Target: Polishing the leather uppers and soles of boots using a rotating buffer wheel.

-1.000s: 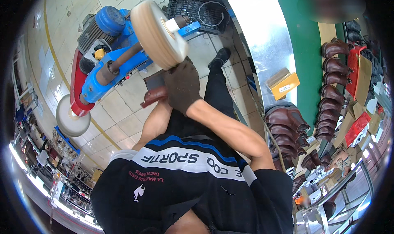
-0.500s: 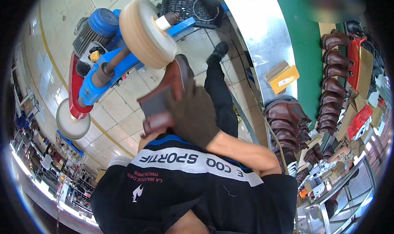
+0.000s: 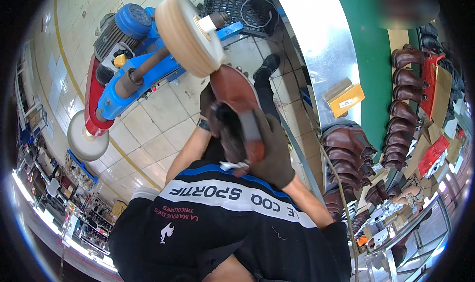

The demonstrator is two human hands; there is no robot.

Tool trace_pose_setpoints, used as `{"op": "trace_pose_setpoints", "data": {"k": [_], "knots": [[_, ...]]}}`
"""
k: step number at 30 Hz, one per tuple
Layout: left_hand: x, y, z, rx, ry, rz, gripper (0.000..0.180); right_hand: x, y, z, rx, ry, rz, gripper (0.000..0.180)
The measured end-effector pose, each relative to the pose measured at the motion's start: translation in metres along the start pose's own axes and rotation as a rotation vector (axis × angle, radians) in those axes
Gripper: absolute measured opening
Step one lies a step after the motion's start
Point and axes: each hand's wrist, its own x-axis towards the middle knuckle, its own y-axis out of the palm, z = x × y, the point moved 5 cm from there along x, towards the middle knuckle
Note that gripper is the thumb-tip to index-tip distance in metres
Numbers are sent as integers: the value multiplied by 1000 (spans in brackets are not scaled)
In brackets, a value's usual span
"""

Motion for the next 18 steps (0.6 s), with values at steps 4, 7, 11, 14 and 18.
{"op": "trace_pose_setpoints", "data": {"k": [4, 7, 11, 14, 18], "knots": [[6, 40, -27, -1402, -365, 304, 47, -28, 21, -32, 286, 76, -34, 61], [41, 14, 16, -1578, -149, 513, 53, 10, 46, -39, 353, 275, 59, 53], [38, -20, 0, -324, -19, 126, 43, 31, 61, -43, 644, 628, 131, 45], [29, -26, 7, 116, 96, -44, 26, -2, 54, -35, 760, 506, -30, 39], [31, -16, 9, 438, 152, 22, 30, -33, 55, -63, 330, 170, 131, 34]]}}
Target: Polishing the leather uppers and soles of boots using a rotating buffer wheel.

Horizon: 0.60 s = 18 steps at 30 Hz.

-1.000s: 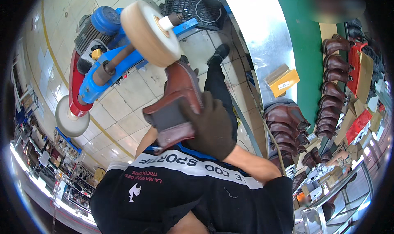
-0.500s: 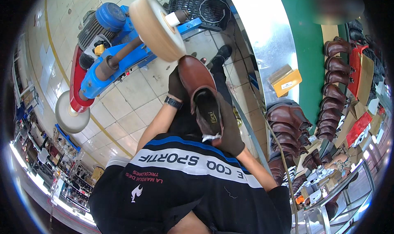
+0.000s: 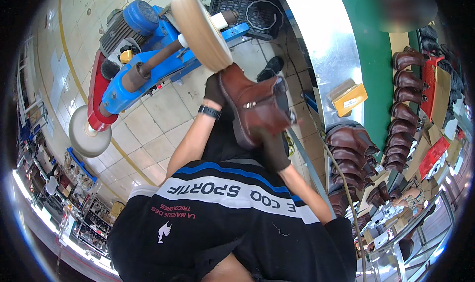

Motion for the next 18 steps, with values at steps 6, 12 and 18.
{"op": "trace_pose_setpoints", "data": {"k": [6, 12, 18], "knots": [[55, -13, 34, -146, -187, 21, 35, 111, 26, -4, 889, 218, -236, 34], [14, -27, -16, 520, -59, 129, 31, 62, 32, 22, 1150, 475, -165, 33], [45, -39, 33, -80, -166, -154, 31, 111, 33, 24, 632, -18, -148, 34]]}}
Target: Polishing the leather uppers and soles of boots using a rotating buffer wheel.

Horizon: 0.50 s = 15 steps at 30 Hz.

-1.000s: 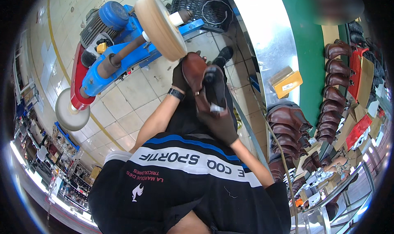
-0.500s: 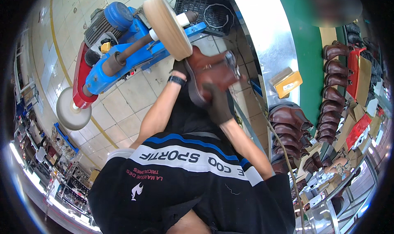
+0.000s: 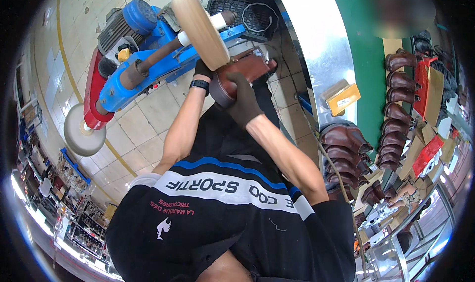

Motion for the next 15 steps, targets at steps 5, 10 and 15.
{"op": "trace_pose_setpoints", "data": {"k": [5, 10, 15], "knots": [[-38, -2, -33, -791, 13, 200, 38, -41, -17, -12, 428, 669, -70, 32], [-51, 0, -57, -89, -3, 94, 36, -53, -20, 30, -541, -194, 138, 30], [-42, 0, -30, -1200, -277, 79, 47, -29, -12, 2, 272, 603, -58, 32]]}}
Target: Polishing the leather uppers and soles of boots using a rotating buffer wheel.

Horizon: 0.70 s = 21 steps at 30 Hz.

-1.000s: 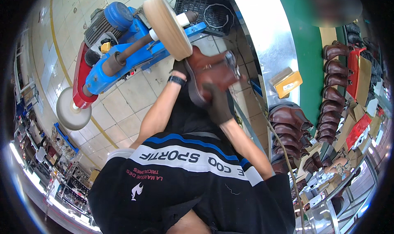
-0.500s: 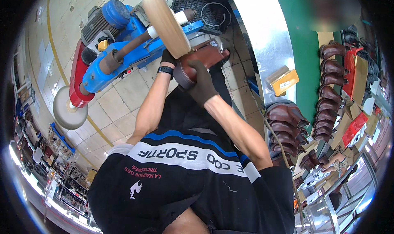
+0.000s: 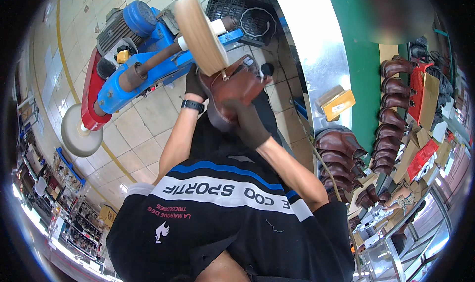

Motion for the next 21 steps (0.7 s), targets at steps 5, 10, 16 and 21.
{"op": "trace_pose_setpoints", "data": {"k": [5, 10, 16, 21], "knots": [[-26, 6, 3, -387, -105, 26, 47, -52, -5, 3, -539, -224, 1, 42], [-6, -26, 16, -386, -123, -16, 40, -20, -11, 7, -454, -187, 34, 49], [-49, -4, -20, -119, -6, -147, 32, -21, -42, 12, -149, -208, 14, 49], [-100, 6, -63, 423, 461, -31, 35, -25, -36, 25, 66, 29, -61, 50]]}}
